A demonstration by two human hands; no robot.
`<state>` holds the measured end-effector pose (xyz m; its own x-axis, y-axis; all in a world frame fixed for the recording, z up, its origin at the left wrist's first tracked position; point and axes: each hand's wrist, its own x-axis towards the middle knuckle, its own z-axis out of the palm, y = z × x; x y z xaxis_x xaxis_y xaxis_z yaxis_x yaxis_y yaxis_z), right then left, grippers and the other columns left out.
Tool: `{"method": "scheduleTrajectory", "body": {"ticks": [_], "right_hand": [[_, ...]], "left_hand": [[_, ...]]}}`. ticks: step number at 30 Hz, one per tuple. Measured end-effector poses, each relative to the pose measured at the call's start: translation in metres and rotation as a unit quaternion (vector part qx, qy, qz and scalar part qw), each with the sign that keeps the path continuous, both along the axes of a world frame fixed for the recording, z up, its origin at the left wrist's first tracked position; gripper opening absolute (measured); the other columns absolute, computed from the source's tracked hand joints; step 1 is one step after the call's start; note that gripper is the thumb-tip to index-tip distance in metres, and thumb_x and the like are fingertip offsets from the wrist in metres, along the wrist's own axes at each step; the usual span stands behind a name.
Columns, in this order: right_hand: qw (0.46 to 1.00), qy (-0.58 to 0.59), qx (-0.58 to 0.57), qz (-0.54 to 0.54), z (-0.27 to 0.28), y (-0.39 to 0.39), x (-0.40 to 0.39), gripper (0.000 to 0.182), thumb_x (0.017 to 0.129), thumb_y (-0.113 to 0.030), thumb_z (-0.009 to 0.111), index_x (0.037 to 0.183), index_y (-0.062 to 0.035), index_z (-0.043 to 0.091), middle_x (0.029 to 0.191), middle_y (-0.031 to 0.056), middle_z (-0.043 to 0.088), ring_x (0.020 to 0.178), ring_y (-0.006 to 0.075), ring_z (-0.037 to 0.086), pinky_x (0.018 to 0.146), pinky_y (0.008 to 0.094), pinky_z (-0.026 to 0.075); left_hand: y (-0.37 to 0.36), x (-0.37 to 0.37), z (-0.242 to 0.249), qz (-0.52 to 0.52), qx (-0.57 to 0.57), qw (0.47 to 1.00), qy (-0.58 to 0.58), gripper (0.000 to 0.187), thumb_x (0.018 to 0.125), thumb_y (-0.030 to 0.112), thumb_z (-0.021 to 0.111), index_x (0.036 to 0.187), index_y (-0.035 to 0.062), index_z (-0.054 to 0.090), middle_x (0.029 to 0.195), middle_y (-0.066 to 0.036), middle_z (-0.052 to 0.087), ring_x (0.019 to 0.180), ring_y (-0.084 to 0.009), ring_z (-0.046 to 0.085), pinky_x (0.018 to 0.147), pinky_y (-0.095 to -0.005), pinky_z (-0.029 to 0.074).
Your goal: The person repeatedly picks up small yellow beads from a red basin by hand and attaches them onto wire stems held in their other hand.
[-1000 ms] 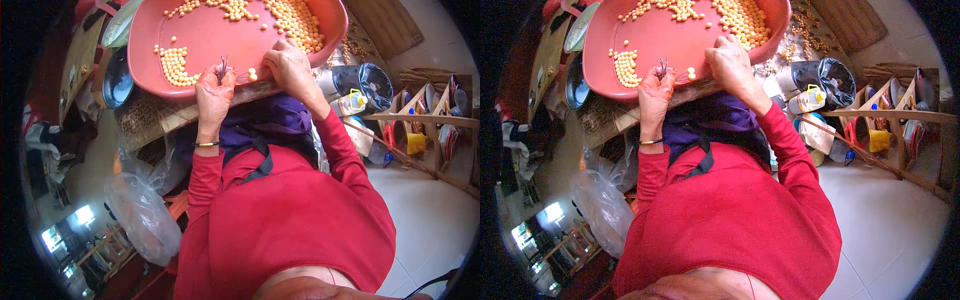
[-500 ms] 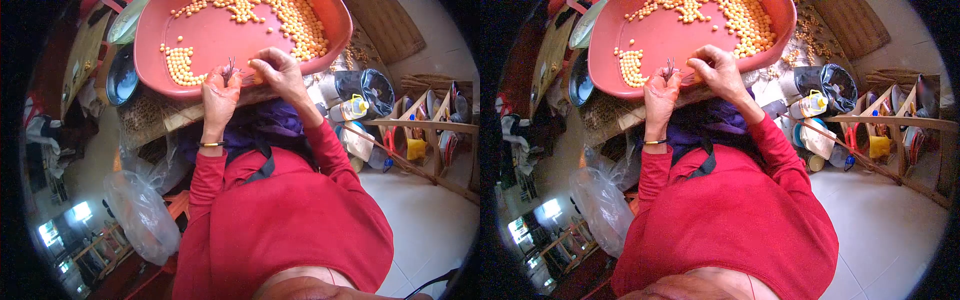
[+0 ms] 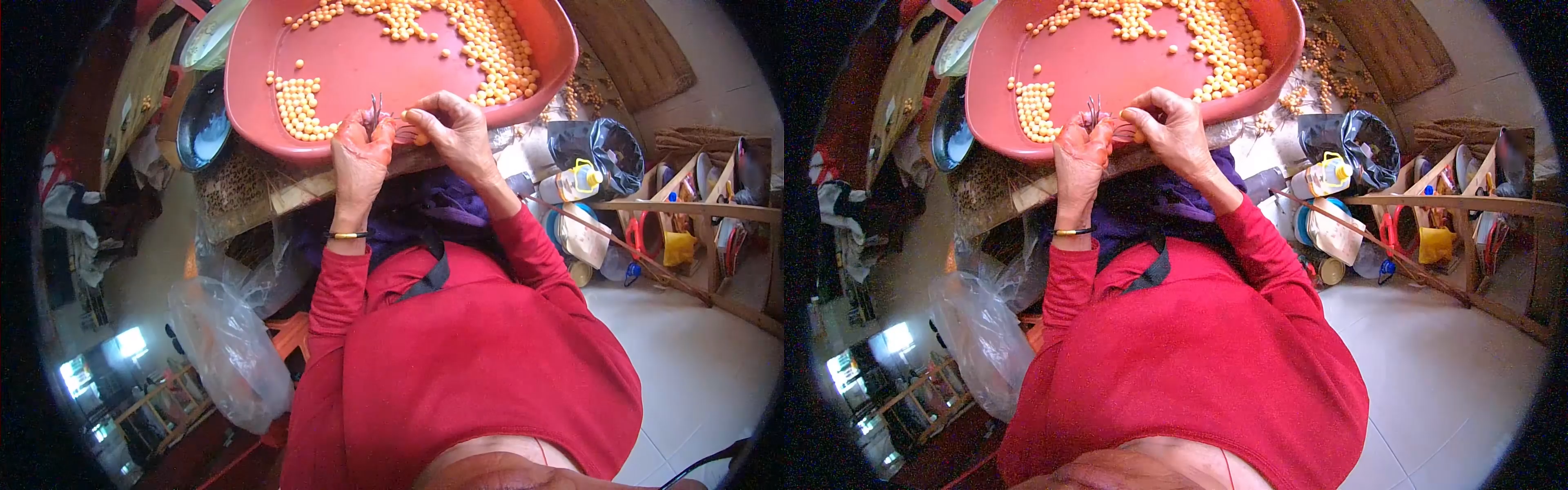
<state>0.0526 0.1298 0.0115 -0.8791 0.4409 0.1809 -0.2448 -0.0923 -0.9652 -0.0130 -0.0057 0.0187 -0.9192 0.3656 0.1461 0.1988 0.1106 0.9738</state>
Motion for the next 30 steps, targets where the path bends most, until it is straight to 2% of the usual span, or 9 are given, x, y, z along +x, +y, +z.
{"method": "scheduleTrajectory", "body": {"ticks": [4,13,18,23,30], "right_hand": [[1.0,0.007,0.005,-0.02,0.0,-0.005,-0.002,0.002,0.082,-0.002,0.065,0.081,-0.0008,0.064,0.062,0.0008,0.058,0.052,0.0065,0.049,0.047,0.018,0.039],[0.996,0.019,0.049,-0.067,-0.005,-0.01,-0.007,0.002,0.079,-0.001,0.066,0.078,-0.001,0.065,0.062,0.0006,0.059,0.052,0.0068,0.047,0.048,0.0199,0.039],[0.993,0.019,0.095,-0.068,-0.002,-0.013,-0.006,0.001,0.078,-0.001,0.067,0.077,-0.0012,0.066,0.062,0.0009,0.059,0.053,0.0072,0.048,0.049,0.0209,0.039],[0.997,-0.005,0.066,-0.047,-0.003,-0.009,-0.005,0.002,0.077,-0.001,0.067,0.077,-0.0015,0.066,0.064,0.0014,0.06,0.055,0.0078,0.049,0.05,0.0214,0.04],[0.993,0.026,0.108,-0.035,-0.009,-0.005,-0.008,0.002,0.083,-0.004,0.066,0.084,-0.0013,0.067,0.065,0.0005,0.061,0.054,0.0047,0.051,0.048,0.0167,0.04]], "left_hand": [[0.001,0.0,0.0,0.001,0.012,1.0,-0.002,0.009,0.081,0.002,0.061,0.088,-0.0028,0.062,0.076,-0.008,0.066,0.064,-0.0131,0.056,0.058,-0.0253,0.047],[0.001,-0.002,0.001,0.002,-0.044,0.997,0.068,0.008,0.08,0.003,0.062,0.085,-0.0029,0.062,0.073,-0.01,0.065,0.061,-0.0143,0.055,0.055,-0.0273,0.046],[0.001,-0.002,0.004,0.002,-0.043,0.997,0.068,0.007,0.08,0.004,0.061,0.084,-0.0029,0.062,0.071,-0.01,0.065,0.06,-0.0148,0.055,0.054,-0.0283,0.046],[0.001,0.0,0.006,-0.005,-0.059,0.996,0.071,0.007,0.08,0.003,0.061,0.085,-0.0027,0.062,0.071,-0.009,0.065,0.06,-0.0148,0.054,0.054,-0.0285,0.046],[0.001,-0.006,0.0,-0.018,-0.052,0.994,0.094,0.007,0.08,0.003,0.061,0.085,-0.0028,0.062,0.071,-0.009,0.064,0.059,-0.0153,0.054,0.053,-0.0284,0.045]]}}
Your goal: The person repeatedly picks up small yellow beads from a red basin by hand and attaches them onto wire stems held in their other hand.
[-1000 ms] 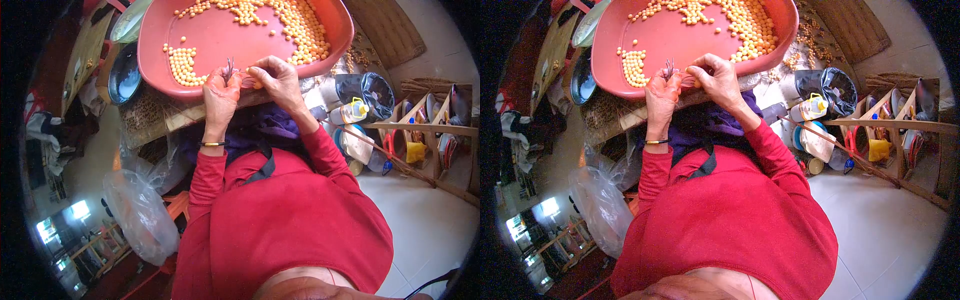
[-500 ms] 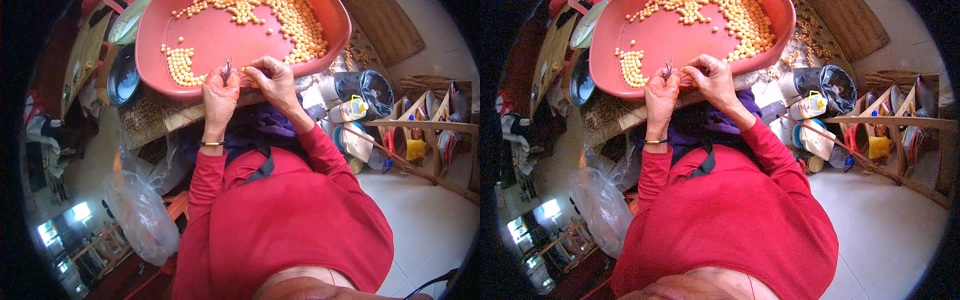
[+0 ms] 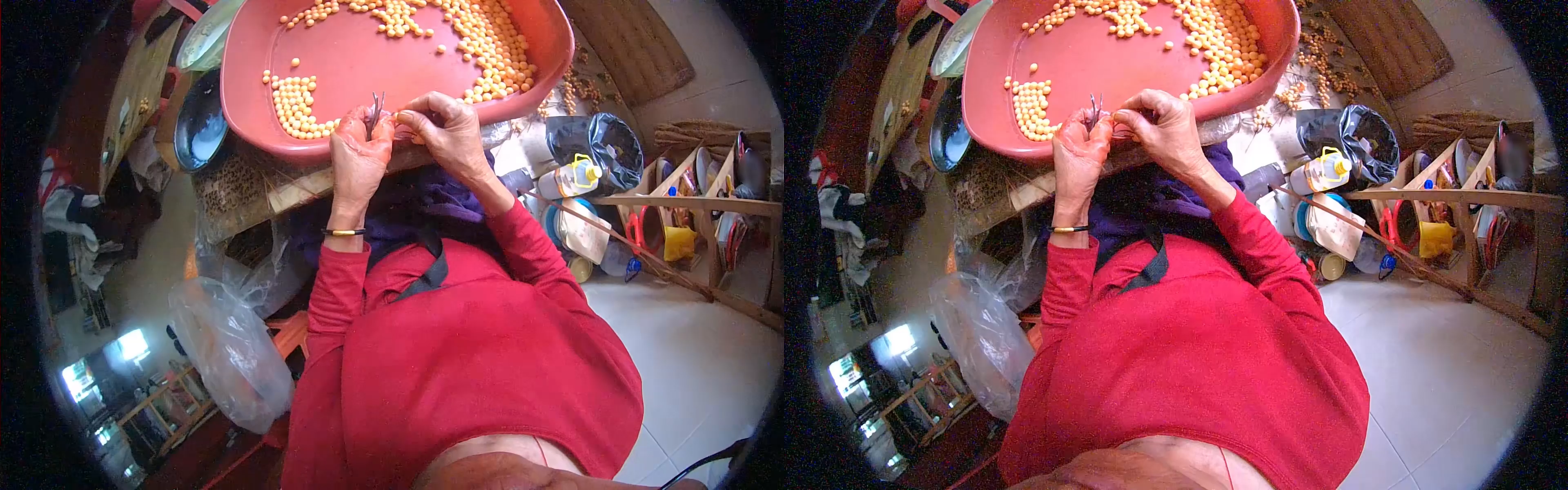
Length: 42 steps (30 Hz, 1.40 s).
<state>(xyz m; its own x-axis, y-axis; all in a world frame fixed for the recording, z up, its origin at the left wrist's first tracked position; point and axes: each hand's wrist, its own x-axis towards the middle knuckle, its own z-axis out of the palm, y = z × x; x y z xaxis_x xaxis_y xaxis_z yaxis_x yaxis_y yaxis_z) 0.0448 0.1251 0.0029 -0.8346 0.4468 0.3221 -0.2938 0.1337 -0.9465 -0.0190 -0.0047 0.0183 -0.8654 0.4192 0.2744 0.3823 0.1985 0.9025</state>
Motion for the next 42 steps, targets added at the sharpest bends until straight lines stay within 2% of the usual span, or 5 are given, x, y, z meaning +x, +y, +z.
{"method": "scheduleTrajectory", "body": {"ticks": [13,26,33,39,42], "right_hand": [[0.998,0.005,0.009,-0.057,-0.001,-0.017,0.002,0.004,0.076,0.0,0.067,0.076,-0.0011,0.063,0.07,0.0039,0.057,0.055,0.0119,0.047,0.051,0.0241,0.039],[0.983,0.04,0.155,-0.09,0.012,0.029,0.006,0.007,0.079,-0.006,0.066,0.085,-0.0024,0.067,0.077,0.0057,0.055,0.063,0.0165,0.051,0.056,0.0276,0.042],[0.787,-0.091,0.59,-0.157,0.017,0.061,0.007,0.012,0.077,-0.009,0.065,0.086,-0.0016,0.066,0.084,0.0108,0.054,0.073,0.0269,0.054,0.06,0.0347,0.046],[0.798,-0.057,0.576,-0.166,0.014,0.065,0.002,0.007,0.08,-0.006,0.066,0.086,-0.0023,0.065,0.085,0.0087,0.061,0.07,0.0195,0.057,0.061,0.027,0.046],[0.976,-0.036,0.206,-0.063,0.02,0.044,0.006,0.007,0.08,-0.005,0.066,0.086,-0.002,0.066,0.077,0.0064,0.062,0.065,0.0142,0.056,0.057,0.024,0.045]], "left_hand": [[-0.006,0.002,0.016,-0.036,0.18,0.945,-0.27,0.008,0.086,0.006,0.058,0.09,0.0008,0.061,0.072,-0.004,0.06,0.055,-0.0061,0.049,0.044,-0.0167,0.036],[-0.01,0.0,0.025,-0.036,0.086,0.973,-0.21,0.011,0.088,0.01,0.056,0.089,0.0007,0.061,0.065,-0.002,0.056,0.051,-0.0056,0.046,0.042,-0.0169,0.034],[-0.008,-0.001,0.023,-0.037,0.02,0.981,-0.189,0.01,0.089,0.012,0.057,0.09,0.0032,0.06,0.065,0.0,0.055,0.051,-0.0041,0.044,0.042,-0.0156,0.032],[-0.004,0.0,0.014,-0.04,0.037,0.987,-0.15,0.009,0.089,0.012,0.057,0.09,0.0038,0.06,0.064,0.0,0.055,0.05,-0.0039,0.044,0.041,-0.0158,0.032],[0.001,0.004,0.012,-0.038,0.041,0.992,-0.112,0.008,0.088,0.011,0.057,0.089,0.0038,0.06,0.063,0.001,0.054,0.049,-0.0041,0.043,0.041,-0.0162,0.032]]}}
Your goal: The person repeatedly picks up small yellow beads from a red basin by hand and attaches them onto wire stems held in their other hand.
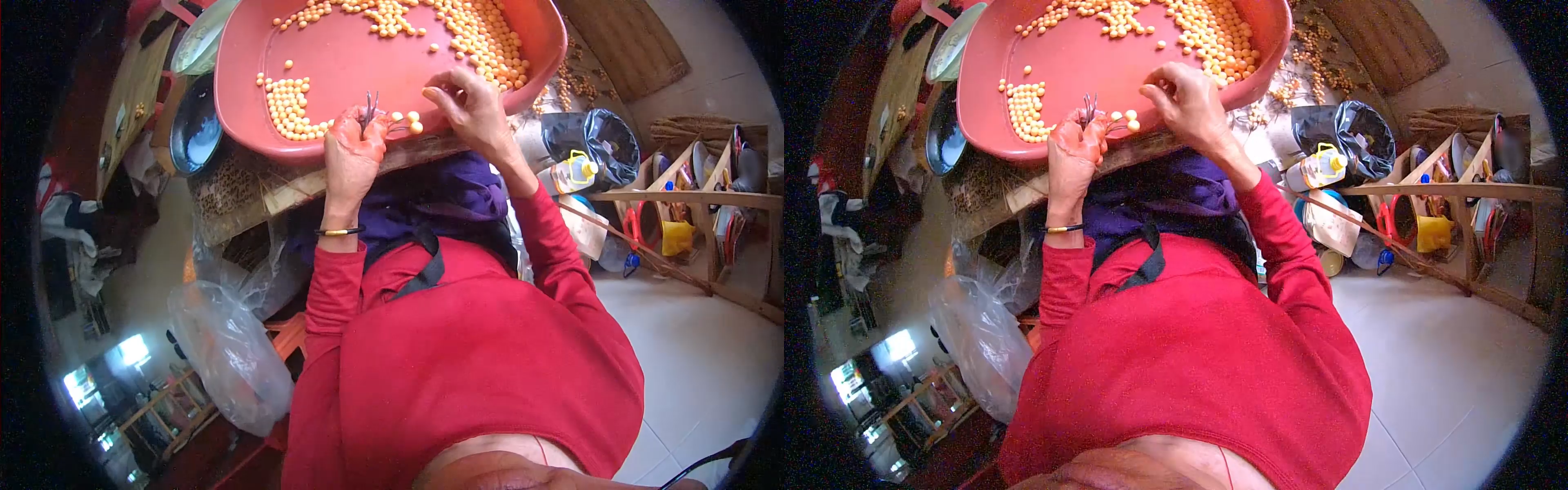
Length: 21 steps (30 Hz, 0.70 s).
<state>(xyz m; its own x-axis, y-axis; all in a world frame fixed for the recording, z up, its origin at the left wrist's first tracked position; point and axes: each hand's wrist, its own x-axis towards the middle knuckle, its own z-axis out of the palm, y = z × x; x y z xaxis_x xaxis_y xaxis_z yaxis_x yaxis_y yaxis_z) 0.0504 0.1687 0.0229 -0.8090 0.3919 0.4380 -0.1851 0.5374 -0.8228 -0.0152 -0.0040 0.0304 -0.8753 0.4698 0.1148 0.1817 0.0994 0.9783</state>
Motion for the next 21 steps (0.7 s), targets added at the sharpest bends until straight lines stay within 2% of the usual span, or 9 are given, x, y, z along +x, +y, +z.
{"method": "scheduleTrajectory", "body": {"ticks": [1,2,6,11,17,21], "right_hand": [[0.99,0.009,-0.138,0.033,0.001,-0.005,0.0,0.007,0.08,-0.005,0.066,0.087,-0.0019,0.066,0.074,0.0057,0.062,0.063,0.0125,0.055,0.056,0.0229,0.045],[0.99,0.009,-0.139,0.033,0.0,-0.009,-0.001,0.007,0.08,-0.005,0.066,0.087,-0.0019,0.066,0.074,0.0057,0.062,0.063,0.0125,0.055,0.056,0.0229,0.045],[0.939,0.019,-0.314,0.14,-0.01,-0.022,-0.008,0.006,0.08,-0.004,0.067,0.085,-0.0021,0.067,0.067,0.0012,0.063,0.055,0.0058,0.051,0.051,0.0181,0.041],[0.965,-0.039,-0.222,0.133,-0.004,-0.021,-0.006,0.006,0.084,-0.006,0.067,0.088,-0.0022,0.067,0.073,0.0009,0.063,0.059,0.0054,0.053,0.054,0.0165,0.043],[0.97,-0.044,-0.198,0.133,-0.01,-0.02,-0.008,0.005,0.083,-0.006,0.068,0.087,-0.0018,0.068,0.072,0.0004,0.064,0.06,0.0044,0.053,0.054,0.0154,0.043],[0.959,-0.02,-0.238,0.151,-0.005,-0.021,-0.008,0.005,0.083,-0.006,0.068,0.086,-0.0018,0.068,0.07,-0.0001,0.063,0.058,0.004,0.052,0.053,0.0152,0.042]], "left_hand": [[0.001,0.001,0.0,0.0,0.001,1.0,0.012,0.007,0.088,0.011,0.058,0.088,0.0038,0.06,0.062,0.001,0.054,0.049,-0.0041,0.043,0.041,-0.0163,0.031],[0.0,0.0,-0.001,0.0,0.0,1.0,0.013,0.007,0.088,0.011,0.058,0.088,0.0038,0.06,0.062,0.001,0.054,0.049,-0.0041,0.043,0.041,-0.0163,0.031],[-0.002,-0.004,-0.006,0.013,-0.035,0.998,0.058,0.009,0.082,0.002,0.057,0.087,-0.0026,0.063,0.076,-0.009,0.067,0.065,-0.0169,0.058,0.059,-0.0275,0.048],[-0.001,-0.002,-0.002,0.011,-0.054,0.997,0.059,0.009,0.082,0.002,0.057,0.088,-0.0018,0.063,0.078,-0.011,0.067,0.066,-0.0182,0.059,0.06,-0.0289,0.048],[-0.002,-0.004,-0.005,0.021,-0.062,0.995,0.071,0.009,0.082,0.003,0.058,0.088,-0.0016,0.063,0.078,-0.011,0.067,0.065,-0.0188,0.059,0.059,-0.0295,0.048],[-0.002,-0.005,-0.006,0.015,-0.059,0.995,0.085,0.008,0.082,0.003,0.058,0.087,-0.0017,0.062,0.076,-0.011,0.066,0.064,-0.0197,0.059,0.059,-0.0305,0.047]]}}
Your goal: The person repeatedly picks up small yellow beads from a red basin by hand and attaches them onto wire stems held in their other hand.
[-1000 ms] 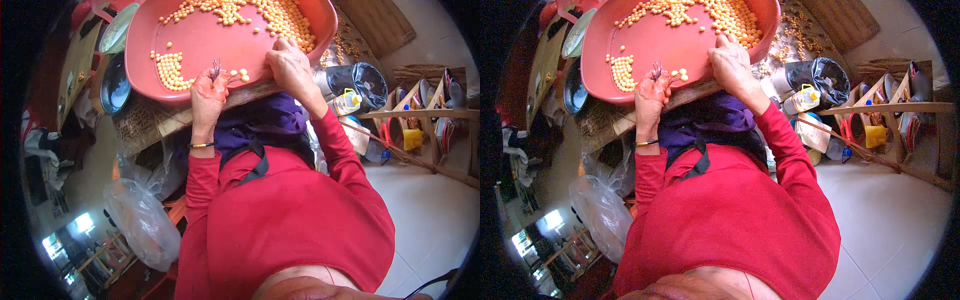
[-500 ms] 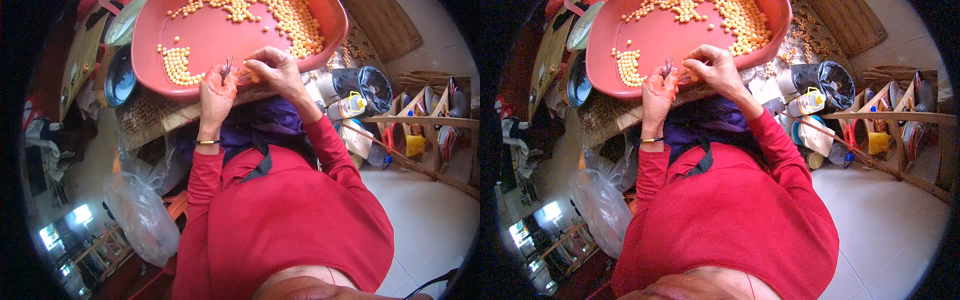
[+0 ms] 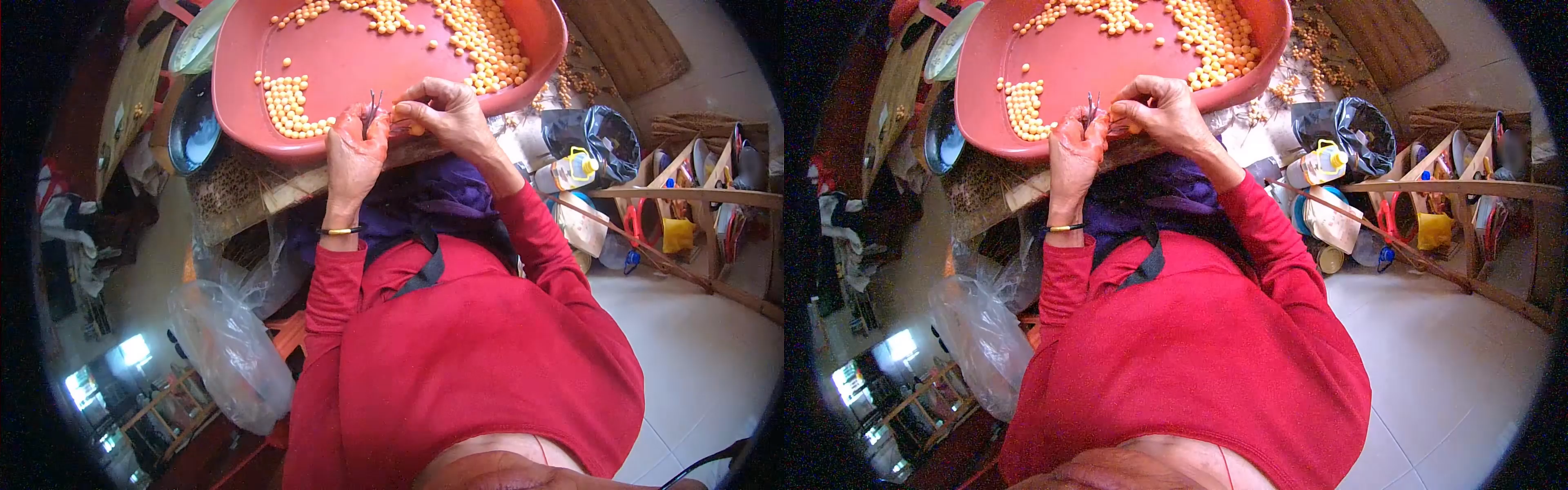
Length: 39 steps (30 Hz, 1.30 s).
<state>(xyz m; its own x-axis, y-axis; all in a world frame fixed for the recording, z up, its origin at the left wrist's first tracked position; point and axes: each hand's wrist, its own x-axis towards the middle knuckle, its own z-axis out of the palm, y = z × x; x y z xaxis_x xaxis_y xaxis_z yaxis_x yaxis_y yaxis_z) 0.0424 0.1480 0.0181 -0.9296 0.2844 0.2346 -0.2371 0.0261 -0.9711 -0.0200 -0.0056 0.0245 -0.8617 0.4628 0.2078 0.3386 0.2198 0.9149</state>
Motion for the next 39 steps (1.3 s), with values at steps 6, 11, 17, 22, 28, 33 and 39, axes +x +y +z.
{"method": "scheduleTrajectory", "body": {"ticks": [6,11,17,22,28,33,39], "right_hand": [[1.0,-0.001,0.002,0.003,0.002,-0.001,-0.002,0.004,0.083,-0.006,0.068,0.086,-0.0026,0.068,0.07,-0.0002,0.064,0.057,0.0038,0.052,0.052,0.0154,0.042],[0.998,0.0,0.057,-0.011,0.001,-0.003,-0.004,0.003,0.082,-0.005,0.068,0.084,-0.0037,0.068,0.07,-0.0003,0.064,0.056,0.0036,0.051,0.051,0.0157,0.041],[0.999,-0.01,0.05,-0.005,0.002,-0.006,-0.006,0.002,0.081,-0.005,0.068,0.083,-0.0039,0.068,0.067,-0.0016,0.063,0.056,0.0038,0.05,0.05,0.0157,0.04],[0.995,0.005,0.102,-0.011,0.0,-0.007,-0.007,0.002,0.081,-0.005,0.068,0.082,-0.0032,0.068,0.065,-0.0021,0.061,0.055,0.0042,0.05,0.05,0.0158,0.04],[0.997,0.007,0.069,-0.021,-0.008,-0.014,-0.002,0.003,0.083,-0.004,0.066,0.084,-0.0017,0.067,0.067,-0.0007,0.061,0.057,0.005,0.052,0.051,0.0167,0.042],[0.999,0.003,0.032,-0.033,-0.011,-0.017,0.001,0.004,0.084,-0.004,0.065,0.086,-0.001,0.065,0.069,0.0008,0.061,0.058,0.0057,0.052,0.052,0.0176,0.043],[0.997,0.022,0.045,-0.054,-0.011,-0.018,0.002,0.003,0.081,-0.003,0.065,0.083,-0.0005,0.064,0.065,0.0023,0.059,0.055,0.0074,0.052,0.049,0.0203,0.042]], "left_hand": [[-0.001,0.002,0.004,0.002,0.014,1.0,-0.012,0.007,0.082,0.004,0.058,0.085,-0.0018,0.061,0.074,-0.011,0.065,0.064,-0.0201,0.058,0.059,-0.0316,0.047],[-0.003,-0.001,-0.001,0.006,-0.004,1.0,0.026,0.006,0.082,0.004,0.058,0.083,-0.0014,0.061,0.072,-0.01,0.064,0.061,-0.0197,0.056,0.057,-0.0317,0.046],[-0.006,-0.007,-0.01,-0.017,0.017,1.0,-0.006,0.007,0.088,0.008,0.056,0.093,0.0044,0.06,0.066,0.001,0.055,0.051,-0.0045,0.044,0.041,-0.0168,0.033],[-0.007,-0.005,-0.001,-0.024,0.008,0.999,-0.048,0.009,0.088,0.006,0.057,0.096,0.0037,0.059,0.07,0.0,0.057,0.052,-0.0047,0.046,0.042,-0.016,0.035],[-0.007,0.002,0.003,-0.038,0.109,0.979,-0.167,0.014,0.089,0.005,0.058,0.102,0.0027,0.056,0.077,-0.004,0.06,0.057,-0.0066,0.05,0.045,-0.0155,0.04],[-0.005,0.004,0.001,-0.054,0.191,0.958,-0.204,0.017,0.089,0.005,0.058,0.105,0.0008,0.055,0.081,-0.006,0.062,0.06,-0.0085,0.055,0.047,-0.0154,0.043],[-0.006,0.005,0.004,-0.036,0.191,0.96,-0.204,0.02,0.09,0.005,0.057,0.109,-0.0006,0.052,0.085,-0.008,0.062,0.063,-0.0105,0.058,0.047,-0.0163,0.044]]}}
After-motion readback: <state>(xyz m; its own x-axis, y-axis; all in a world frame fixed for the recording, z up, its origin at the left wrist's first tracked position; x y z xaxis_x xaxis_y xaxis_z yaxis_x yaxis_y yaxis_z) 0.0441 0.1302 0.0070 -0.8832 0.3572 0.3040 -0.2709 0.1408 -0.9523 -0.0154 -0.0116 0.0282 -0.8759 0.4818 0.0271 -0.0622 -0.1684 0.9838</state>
